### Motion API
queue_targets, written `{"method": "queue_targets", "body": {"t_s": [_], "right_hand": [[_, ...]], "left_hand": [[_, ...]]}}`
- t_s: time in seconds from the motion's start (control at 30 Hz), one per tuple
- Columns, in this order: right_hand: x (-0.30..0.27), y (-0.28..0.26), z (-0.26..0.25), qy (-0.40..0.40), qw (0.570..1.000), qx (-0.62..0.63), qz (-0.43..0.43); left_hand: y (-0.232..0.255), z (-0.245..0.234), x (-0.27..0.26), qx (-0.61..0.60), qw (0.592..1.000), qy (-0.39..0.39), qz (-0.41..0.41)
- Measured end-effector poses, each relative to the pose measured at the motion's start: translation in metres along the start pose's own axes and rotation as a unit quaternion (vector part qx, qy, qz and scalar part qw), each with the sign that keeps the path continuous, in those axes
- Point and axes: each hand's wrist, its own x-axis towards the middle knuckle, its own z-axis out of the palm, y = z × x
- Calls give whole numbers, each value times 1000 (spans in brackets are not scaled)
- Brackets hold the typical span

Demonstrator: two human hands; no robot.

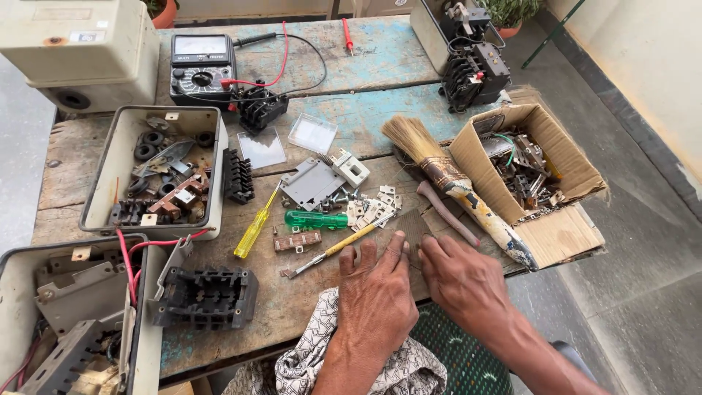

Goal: The person sands electrical contactor components using an abrasive disc by hand, then wipes the parts clean with a cloth.

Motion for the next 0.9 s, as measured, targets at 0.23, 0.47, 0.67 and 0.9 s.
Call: {"method": "queue_targets", "body": {"t_s": [0.23, 0.47, 0.67, 0.9], "right_hand": [[-14, 16, -19, -83, 876, 382, 283], [-30, 19, 0, -81, 393, 881, 248], [-37, -4, 5, -117, 336, 905, 231], [-43, -56, 14, -67, 695, 660, 275]], "left_hand": [[2, -12, -6, -39, 999, -11, -18], [-10, -45, -69, 81, 996, -34, 31], [-20, -26, -111, 33, 990, -132, -36], [40, -13, -107, -278, 935, 191, -109]]}}
